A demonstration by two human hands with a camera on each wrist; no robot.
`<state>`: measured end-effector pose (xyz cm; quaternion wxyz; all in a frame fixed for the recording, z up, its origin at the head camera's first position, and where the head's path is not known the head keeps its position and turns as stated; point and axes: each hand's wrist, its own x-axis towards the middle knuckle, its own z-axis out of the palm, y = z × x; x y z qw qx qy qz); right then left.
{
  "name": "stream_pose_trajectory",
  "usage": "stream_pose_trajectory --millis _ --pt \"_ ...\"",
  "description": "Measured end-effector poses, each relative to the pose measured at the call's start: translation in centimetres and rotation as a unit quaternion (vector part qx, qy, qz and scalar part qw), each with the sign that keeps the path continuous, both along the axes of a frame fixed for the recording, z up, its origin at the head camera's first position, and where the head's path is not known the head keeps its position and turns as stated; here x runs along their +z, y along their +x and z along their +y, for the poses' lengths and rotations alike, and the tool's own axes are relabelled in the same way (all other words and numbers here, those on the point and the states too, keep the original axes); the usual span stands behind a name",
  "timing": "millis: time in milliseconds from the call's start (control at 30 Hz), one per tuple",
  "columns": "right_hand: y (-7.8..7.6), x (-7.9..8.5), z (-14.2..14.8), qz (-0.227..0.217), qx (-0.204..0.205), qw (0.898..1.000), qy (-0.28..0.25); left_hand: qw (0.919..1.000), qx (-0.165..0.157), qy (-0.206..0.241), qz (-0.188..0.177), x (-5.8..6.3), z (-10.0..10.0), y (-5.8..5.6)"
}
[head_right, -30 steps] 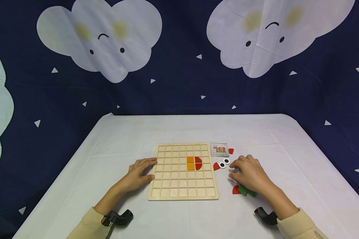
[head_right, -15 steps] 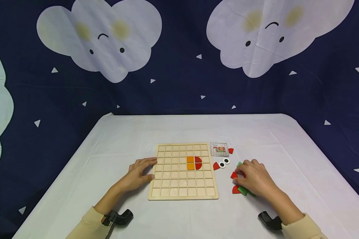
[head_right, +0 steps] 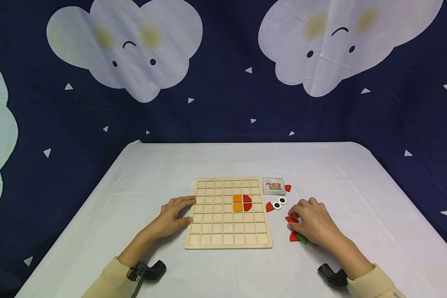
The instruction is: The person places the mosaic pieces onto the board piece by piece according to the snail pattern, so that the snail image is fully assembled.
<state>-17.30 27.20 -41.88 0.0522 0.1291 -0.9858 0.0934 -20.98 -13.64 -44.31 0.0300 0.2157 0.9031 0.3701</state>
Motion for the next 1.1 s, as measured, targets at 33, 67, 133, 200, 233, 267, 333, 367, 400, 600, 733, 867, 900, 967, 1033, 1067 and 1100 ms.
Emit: stream_pose_trajectory --millis 33,67,133,200,233,267,333,367,400,600,733,867,900,967,1033,1067,1100 --pt "0.0 0.0 0.1 0.0 -0.004 1.0 0.001 1.0 0.0 0.0 0.0 0.0 0.0 0.0" --pt "0.1 0.0 0.3 0.001 -0.007 1.0 0.003 1.0 0.0 0.001 -0.001 0.0 0.0 0.0" --pt "0.1 -0.1 0.6 0.002 -0.013 1.0 0.004 1.0 0.001 0.001 -0.001 0.0 0.0 0.0" --pt "0.1 -0.2 0.8 0.003 -0.015 1.0 0.004 1.0 0.001 0.001 -0.001 0.0 0.0 0.0" --pt "0.1 -0.2 0.9 0.002 -0.015 1.0 0.004 1.0 0.002 0.001 -0.002 0.0 0.0 0.0" --pt "0.1 -0.2 1.0 0.003 -0.015 1.0 0.003 1.0 0.002 0.001 -0.002 0.0 0.0 0.1" --pt "0.0 -0.3 1.0 0.005 -0.014 1.0 0.001 1.0 0.002 0.002 -0.004 0.0 0.0 0.1" --pt "0.0 -0.3 1.0 0.006 -0.014 1.0 0.001 1.0 0.002 0.002 -0.005 0.0 0.0 0.1" --pt "0.0 -0.3 1.0 0.007 -0.013 1.0 0.001 1.0 0.003 0.002 -0.005 0.0 0.0 0.1" --pt "-0.3 0.2 0.3 0.018 -0.005 1.0 -0.006 1.0 0.002 0.001 -0.001 0.0 0.0 0.1" --pt "-1.0 1.1 -1.0 0.029 0.012 0.999 -0.02 1.0 0.001 0.002 0.003 -0.1 0.0 0.0" --pt "-2.1 1.9 -2.8 0.038 0.036 0.998 -0.045 1.0 0.004 0.004 0.004 -0.2 0.0 -0.1" --pt "-2.4 2.0 -3.3 0.037 0.043 0.997 -0.055 1.0 0.004 0.004 0.004 -0.2 0.0 -0.1" --pt "-3.1 2.1 -4.4 0.035 0.057 0.995 -0.07 1.0 0.005 0.005 0.003 -0.2 0.1 -0.1" --pt "-3.7 2.1 -5.6 0.032 0.072 0.994 -0.08 1.0 0.005 0.005 0.002 -0.2 0.1 -0.1" --pt "-4.1 2.1 -6.2 0.028 0.078 0.993 -0.085 1.0 0.005 0.005 0.002 -0.2 0.1 -0.1" --pt "-4.4 2.2 -6.7 0.024 0.081 0.992 -0.088 1.0 0.005 0.005 0.001 -0.2 0.1 -0.1"
